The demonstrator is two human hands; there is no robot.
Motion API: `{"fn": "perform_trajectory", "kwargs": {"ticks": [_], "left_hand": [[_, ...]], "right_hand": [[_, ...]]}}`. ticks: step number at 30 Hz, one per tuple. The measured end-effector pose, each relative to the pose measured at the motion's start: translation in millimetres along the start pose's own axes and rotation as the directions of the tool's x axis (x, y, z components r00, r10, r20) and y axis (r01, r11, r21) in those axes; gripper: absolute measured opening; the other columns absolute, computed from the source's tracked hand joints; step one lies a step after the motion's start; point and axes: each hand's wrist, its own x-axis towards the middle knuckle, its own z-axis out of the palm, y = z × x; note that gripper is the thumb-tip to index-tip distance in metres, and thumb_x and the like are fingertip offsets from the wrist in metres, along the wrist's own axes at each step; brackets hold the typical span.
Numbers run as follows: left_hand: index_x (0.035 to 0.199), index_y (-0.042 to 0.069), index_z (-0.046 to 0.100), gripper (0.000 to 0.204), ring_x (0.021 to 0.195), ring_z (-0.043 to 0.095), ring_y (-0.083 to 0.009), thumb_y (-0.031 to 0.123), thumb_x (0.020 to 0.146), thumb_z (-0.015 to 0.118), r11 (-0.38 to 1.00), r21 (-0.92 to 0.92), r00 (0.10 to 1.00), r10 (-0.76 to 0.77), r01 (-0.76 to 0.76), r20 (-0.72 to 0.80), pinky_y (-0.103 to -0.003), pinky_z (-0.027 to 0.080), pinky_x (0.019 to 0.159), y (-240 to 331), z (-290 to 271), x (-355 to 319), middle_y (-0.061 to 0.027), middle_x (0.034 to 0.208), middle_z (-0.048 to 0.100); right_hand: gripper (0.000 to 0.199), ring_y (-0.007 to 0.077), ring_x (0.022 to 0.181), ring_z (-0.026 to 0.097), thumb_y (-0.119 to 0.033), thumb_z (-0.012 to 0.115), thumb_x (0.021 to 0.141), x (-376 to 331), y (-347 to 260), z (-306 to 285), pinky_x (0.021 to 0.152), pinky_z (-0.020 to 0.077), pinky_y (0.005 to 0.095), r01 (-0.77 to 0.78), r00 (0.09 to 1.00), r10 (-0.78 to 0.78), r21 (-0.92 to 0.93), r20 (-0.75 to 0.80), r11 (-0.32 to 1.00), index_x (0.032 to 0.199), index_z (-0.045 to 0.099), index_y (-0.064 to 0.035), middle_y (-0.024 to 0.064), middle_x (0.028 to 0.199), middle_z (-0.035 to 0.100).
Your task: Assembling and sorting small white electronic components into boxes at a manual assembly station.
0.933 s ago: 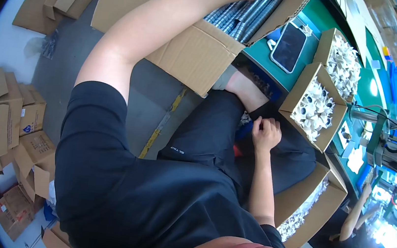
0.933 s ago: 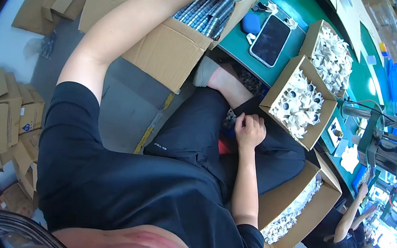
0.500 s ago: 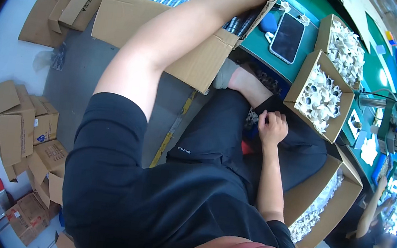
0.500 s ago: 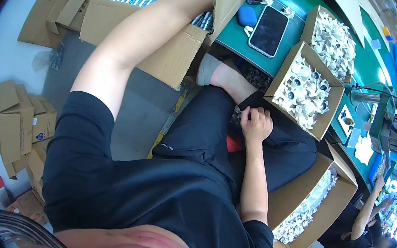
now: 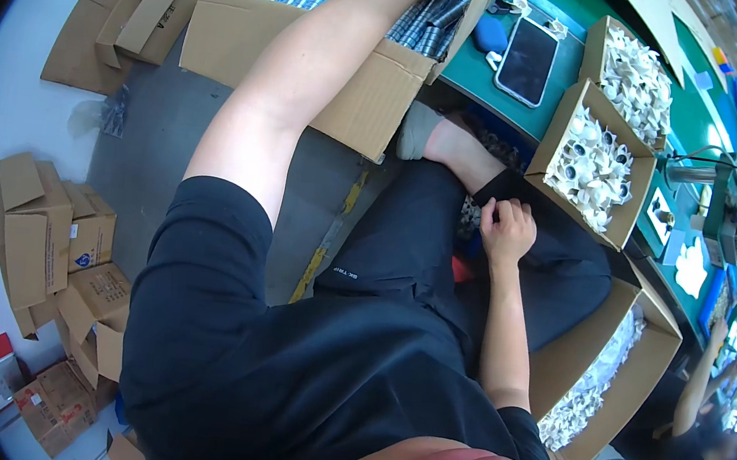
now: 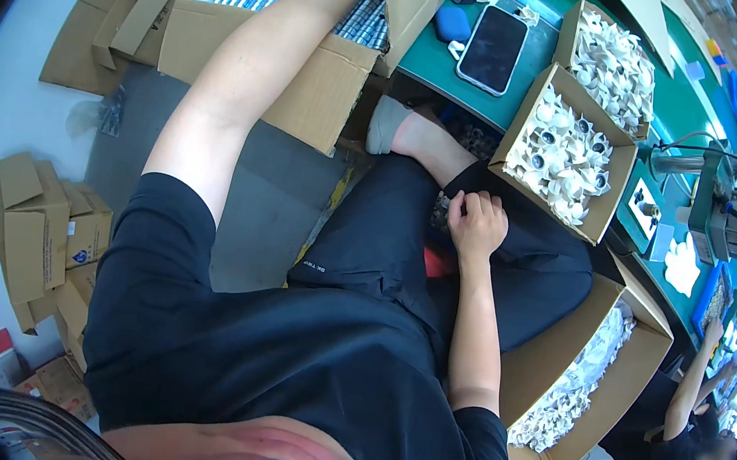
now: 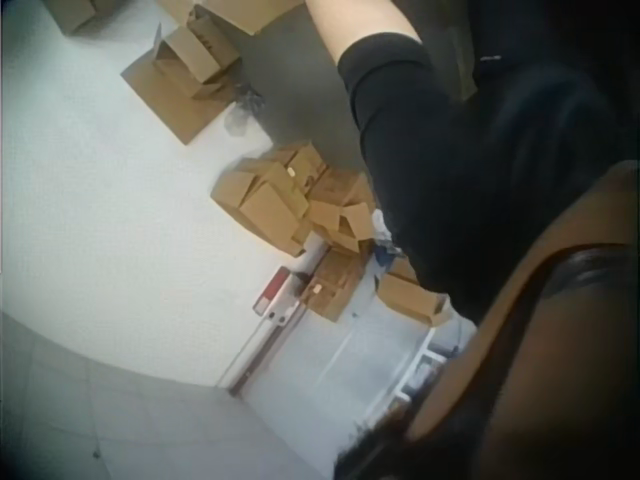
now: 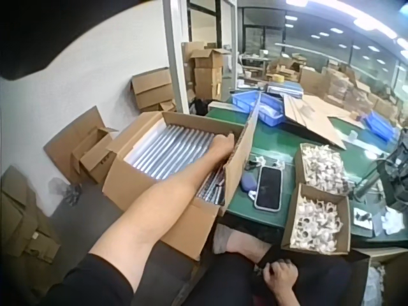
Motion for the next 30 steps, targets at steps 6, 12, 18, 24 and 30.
{"fn": "perform_trajectory", "kwargs": {"ticks": [6,12,18,24,30], "left_hand": [[0.09,0.004,0.07,0.05,0.056,0.063,-0.0216,0.047,0.102,0.048,0.653,-0.621,0.866,-0.109,0.432,0.488,-0.04,0.054,0.054,42,-52,-18,-0.0089,0.071,0.065],[0.109,0.007,0.063,0.044,0.041,0.053,-0.0185,0.049,0.102,0.049,0.306,-0.781,0.775,0.174,0.544,0.608,-0.031,0.046,0.037,70,-182,-94,-0.0032,0.065,0.06],[0.126,-0.002,0.06,0.053,0.048,0.06,-0.0132,0.044,0.107,0.043,0.719,-0.618,0.787,0.163,0.318,0.595,-0.026,0.05,0.045,107,-252,-171,-0.0092,0.079,0.068],[0.122,-0.006,0.061,0.051,0.044,0.051,-0.0064,0.041,0.109,0.044,0.382,-0.835,0.749,0.391,0.397,0.535,-0.02,0.04,0.037,125,-257,-235,-0.0051,0.069,0.062],[0.117,-0.005,0.064,0.044,0.044,0.051,-0.0061,0.035,0.109,0.048,0.272,-0.723,0.64,0.339,0.635,0.69,-0.019,0.041,0.039,125,-226,-287,-0.0042,0.068,0.061]], "right_hand": [[0.025,0.0306,0.065,0.059,-0.015,0.074,0.079,-7,4,-9,0.058,0.0487,0.0405,-0.055,0.999,0.055,0.007,-0.001,0.998,0.065,0.055,-0.0093,0.0074,0.071,0.06],[0.008,0.0273,0.077,0.066,-0.009,0.071,0.087,9,-15,-68,0.071,0.052,0.0342,-0.359,0.887,0.107,0.526,0.449,0.771,0.082,0.07,-0.0024,0.0106,0.082,0.067],[0.008,0.0242,0.084,0.068,-0.003,0.068,0.089,76,-33,-148,0.076,0.0525,0.0328,-0.289,0.909,-0.094,0.779,0.405,0.556,0.093,0.073,0.0016,0.0137,0.09,0.071],[0.015,0.0239,0.073,0.061,-0.013,0.067,0.089,114,-41,-234,0.064,0.0467,0.0332,0.368,0.925,-0.099,0.799,-0.367,0.475,0.089,0.071,0.0024,0.0182,0.087,0.068],[0.019,0.0114,0.068,0.051,-0.01,0.061,0.093,13,29,-371,0.06,0.0322,0.0249,0.235,0.92,-0.007,0.537,-0.392,0.81,0.079,0.049,-0.0056,0.0028,0.075,0.05]]}}
